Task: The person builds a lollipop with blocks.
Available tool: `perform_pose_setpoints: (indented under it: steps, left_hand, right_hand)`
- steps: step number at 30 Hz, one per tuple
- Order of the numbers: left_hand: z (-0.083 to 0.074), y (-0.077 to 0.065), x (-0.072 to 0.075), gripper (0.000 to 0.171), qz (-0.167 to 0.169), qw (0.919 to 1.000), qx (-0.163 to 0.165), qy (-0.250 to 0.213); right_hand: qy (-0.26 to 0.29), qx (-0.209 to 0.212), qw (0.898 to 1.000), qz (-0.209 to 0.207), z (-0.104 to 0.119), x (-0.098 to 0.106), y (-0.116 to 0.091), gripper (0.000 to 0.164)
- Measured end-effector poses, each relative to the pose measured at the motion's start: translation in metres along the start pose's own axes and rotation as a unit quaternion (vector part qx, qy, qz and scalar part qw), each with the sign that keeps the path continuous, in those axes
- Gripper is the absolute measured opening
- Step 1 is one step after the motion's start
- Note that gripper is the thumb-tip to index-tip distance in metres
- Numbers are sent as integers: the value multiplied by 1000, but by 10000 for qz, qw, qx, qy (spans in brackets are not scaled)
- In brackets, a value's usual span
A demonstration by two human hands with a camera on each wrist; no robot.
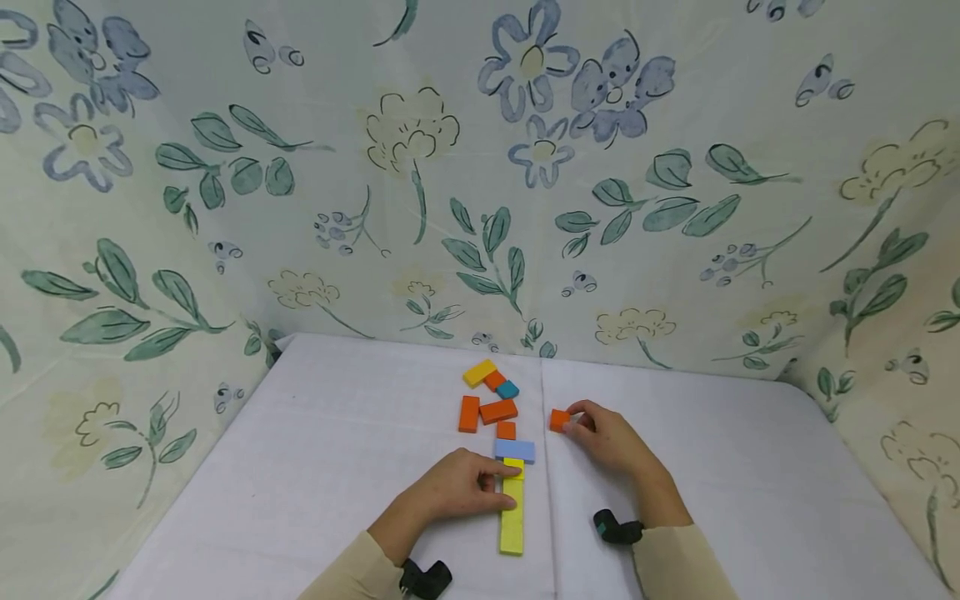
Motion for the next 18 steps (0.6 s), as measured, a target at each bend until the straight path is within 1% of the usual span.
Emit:
perform_pose_setpoints:
  steps: [5, 10, 18]
  left_hand:
    - [0, 0, 0, 43, -25, 10000, -2, -16]
    - [1, -1, 0, 43, -69, 10000, -20, -32]
    - [1, -1, 0, 43, -87, 10000, -12, -38]
  right_hand:
    - [-77, 175, 9997, 164, 15, -9, -7, 27]
    - [-118, 268, 9992, 274, 27, -17, -10, 25]
    - [-148, 312, 9987, 376, 40, -23, -13, 22]
Point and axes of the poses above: each hand's wrist, its own y-axis towards the middle knuckle, its own x-axis out of the back of the hand, z = x × y, the point moved 3 cm from there along y, towards the middle knuckle, and after that the axes turned 12 degrees about -x, right-handed, at the moved point
